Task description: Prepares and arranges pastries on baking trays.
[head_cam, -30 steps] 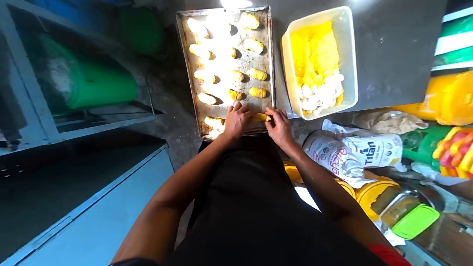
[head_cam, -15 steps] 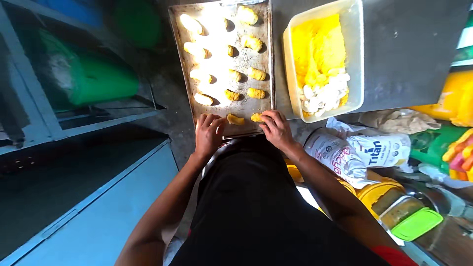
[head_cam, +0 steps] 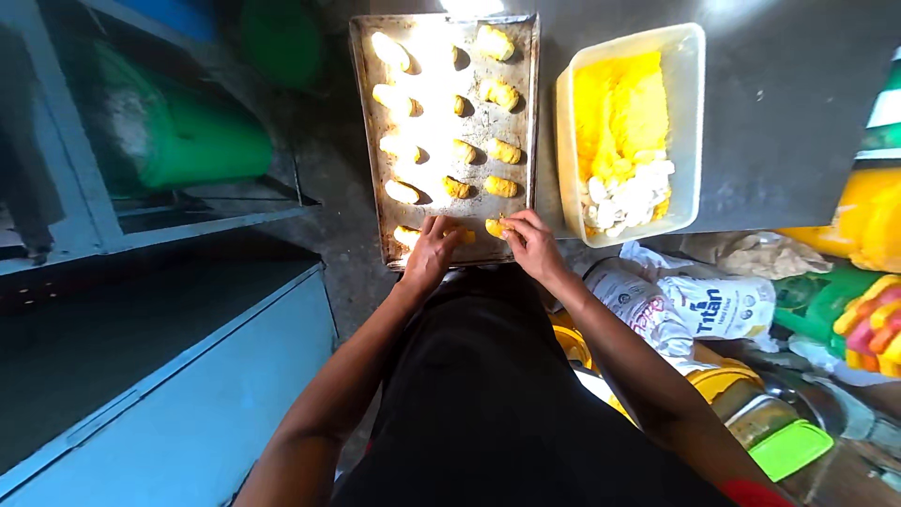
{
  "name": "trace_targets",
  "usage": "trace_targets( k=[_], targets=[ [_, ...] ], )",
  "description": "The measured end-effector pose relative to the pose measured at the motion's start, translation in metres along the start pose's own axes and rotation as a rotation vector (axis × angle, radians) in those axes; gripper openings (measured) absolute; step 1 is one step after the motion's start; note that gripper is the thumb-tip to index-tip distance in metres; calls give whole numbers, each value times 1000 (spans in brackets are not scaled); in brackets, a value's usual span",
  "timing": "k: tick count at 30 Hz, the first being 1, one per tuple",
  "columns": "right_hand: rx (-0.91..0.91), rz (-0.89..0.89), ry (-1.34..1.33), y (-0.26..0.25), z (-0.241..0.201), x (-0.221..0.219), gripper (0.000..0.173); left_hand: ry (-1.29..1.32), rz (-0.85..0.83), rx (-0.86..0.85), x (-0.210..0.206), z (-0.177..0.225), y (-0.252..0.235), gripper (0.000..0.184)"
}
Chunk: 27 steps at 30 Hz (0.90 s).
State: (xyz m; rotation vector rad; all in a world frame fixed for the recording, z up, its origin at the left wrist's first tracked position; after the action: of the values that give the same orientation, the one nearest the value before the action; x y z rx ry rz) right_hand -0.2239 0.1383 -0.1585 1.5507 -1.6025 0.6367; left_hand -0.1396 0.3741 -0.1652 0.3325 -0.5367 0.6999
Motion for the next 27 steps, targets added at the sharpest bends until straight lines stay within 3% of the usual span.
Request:
trace_targets(
  k=[9,11,18,21,23,27],
  targets=[
    [-26,1,281,-4,-9,9,28,-80,6,14,11,2,-6,27],
    [-28,65,339,-14,-12,18,37,-97,31,11,27,8,-20,30],
    [43,194,268,-74,-22,35,42,-139,0,27,65,7,-92,30],
    [5,173,271,-88,-24,46,41,-161,47,-42,67,-4,-121,28],
    [6,148,262,-102,-16,43,47,-178,-5,1,62,-12,-138,33],
    [46,134,254,-131,-4,29,33,-142,-8,53,56,-21,-154,25]
  ],
)
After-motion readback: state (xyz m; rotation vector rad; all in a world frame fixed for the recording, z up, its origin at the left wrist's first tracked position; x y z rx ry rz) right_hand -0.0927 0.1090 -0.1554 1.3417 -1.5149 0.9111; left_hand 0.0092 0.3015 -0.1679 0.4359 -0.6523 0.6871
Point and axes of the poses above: each hand's wrist, its own y-axis away from the middle knuckle, its own x-axis out of the back of the hand, z = x × y, the point moved 1 cm from there along -y, towards the middle knuckle, and after that the axes turned 14 degrees about y, right-handed, at the moved point
